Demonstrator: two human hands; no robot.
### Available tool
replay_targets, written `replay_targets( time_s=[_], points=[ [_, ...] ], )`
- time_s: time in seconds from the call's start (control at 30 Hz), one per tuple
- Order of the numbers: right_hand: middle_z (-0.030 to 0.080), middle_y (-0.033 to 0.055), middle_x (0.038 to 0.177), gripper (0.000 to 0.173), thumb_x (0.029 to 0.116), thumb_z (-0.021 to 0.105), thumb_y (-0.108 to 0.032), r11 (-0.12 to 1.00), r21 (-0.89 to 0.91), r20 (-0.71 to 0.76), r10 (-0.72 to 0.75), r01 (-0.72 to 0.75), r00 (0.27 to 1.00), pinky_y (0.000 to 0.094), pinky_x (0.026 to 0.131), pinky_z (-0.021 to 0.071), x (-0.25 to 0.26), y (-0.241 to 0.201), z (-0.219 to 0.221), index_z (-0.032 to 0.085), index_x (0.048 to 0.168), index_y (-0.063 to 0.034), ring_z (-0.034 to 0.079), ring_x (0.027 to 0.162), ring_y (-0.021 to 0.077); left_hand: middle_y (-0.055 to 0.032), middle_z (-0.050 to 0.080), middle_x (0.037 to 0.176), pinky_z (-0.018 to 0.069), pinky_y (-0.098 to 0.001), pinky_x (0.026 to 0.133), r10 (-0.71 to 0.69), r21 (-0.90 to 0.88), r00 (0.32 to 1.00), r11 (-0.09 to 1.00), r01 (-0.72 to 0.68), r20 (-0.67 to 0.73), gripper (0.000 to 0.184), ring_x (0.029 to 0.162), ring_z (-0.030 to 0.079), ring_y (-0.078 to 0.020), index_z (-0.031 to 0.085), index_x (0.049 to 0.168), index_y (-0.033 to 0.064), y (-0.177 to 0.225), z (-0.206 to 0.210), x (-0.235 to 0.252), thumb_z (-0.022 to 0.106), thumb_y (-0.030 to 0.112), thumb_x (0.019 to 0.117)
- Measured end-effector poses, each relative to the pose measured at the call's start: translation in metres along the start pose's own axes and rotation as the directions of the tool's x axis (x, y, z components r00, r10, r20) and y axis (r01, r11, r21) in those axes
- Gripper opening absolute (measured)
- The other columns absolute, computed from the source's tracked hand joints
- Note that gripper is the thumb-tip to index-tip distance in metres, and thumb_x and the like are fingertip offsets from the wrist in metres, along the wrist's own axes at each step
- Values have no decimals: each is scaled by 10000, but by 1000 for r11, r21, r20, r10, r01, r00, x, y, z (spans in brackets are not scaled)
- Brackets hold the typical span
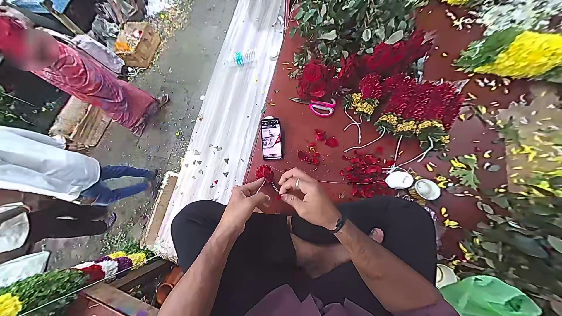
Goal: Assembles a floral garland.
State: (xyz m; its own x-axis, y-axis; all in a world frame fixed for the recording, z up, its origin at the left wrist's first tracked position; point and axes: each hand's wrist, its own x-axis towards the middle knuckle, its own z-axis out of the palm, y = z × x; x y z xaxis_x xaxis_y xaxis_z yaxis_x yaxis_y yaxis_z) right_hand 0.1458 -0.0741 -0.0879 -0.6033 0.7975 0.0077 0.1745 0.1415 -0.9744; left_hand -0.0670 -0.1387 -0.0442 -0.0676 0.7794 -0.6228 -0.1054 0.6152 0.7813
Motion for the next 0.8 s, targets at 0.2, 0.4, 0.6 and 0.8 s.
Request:
replay_targets(
  time_s=[0.2,0.4,0.6,0.8],
  points=[
    [698,-21,1019,40,909,707,-119,996,-27,-93,79,-82,992,366,899,589,2,4,7,740,925,-133,661,1016,118,-32,780,1056,577,-377,936,13,203,1000,979,-11,-6,266,995,723,-135,803,1133,91,-5,1,2,699,175,903],
    [679,-83,968,44,904,747,-217,977,-129,-77,161,-170,984,340,824,585,-2,5,18,775,936,-209,648,925,56,13,743,868,571,-356,812,118,338,993,934,-117,17,174,835,685,-114,835,940,146,-14,1,5,825,298,856],
    [660,28,934,573,786,857,-147,943,152,100,283,-296,954,376,715,591,7,13,-6,609,1303,-159,654,819,180,-12,714,818,551,-330,745,116,335,993,934,-120,30,100,786,650,-124,807,840,113,-12,-3,7,823,211,843],
    [615,17,1351,882,789,852,-323,963,-30,194,268,-268,944,455,993,554,5,17,-2,411,1548,-236,628,1178,169,4,668,786,517,-344,728,123,461,988,885,-65,-97,100,789,621,-133,773,763,141,7,-9,5,803,230,799]
  ],
)
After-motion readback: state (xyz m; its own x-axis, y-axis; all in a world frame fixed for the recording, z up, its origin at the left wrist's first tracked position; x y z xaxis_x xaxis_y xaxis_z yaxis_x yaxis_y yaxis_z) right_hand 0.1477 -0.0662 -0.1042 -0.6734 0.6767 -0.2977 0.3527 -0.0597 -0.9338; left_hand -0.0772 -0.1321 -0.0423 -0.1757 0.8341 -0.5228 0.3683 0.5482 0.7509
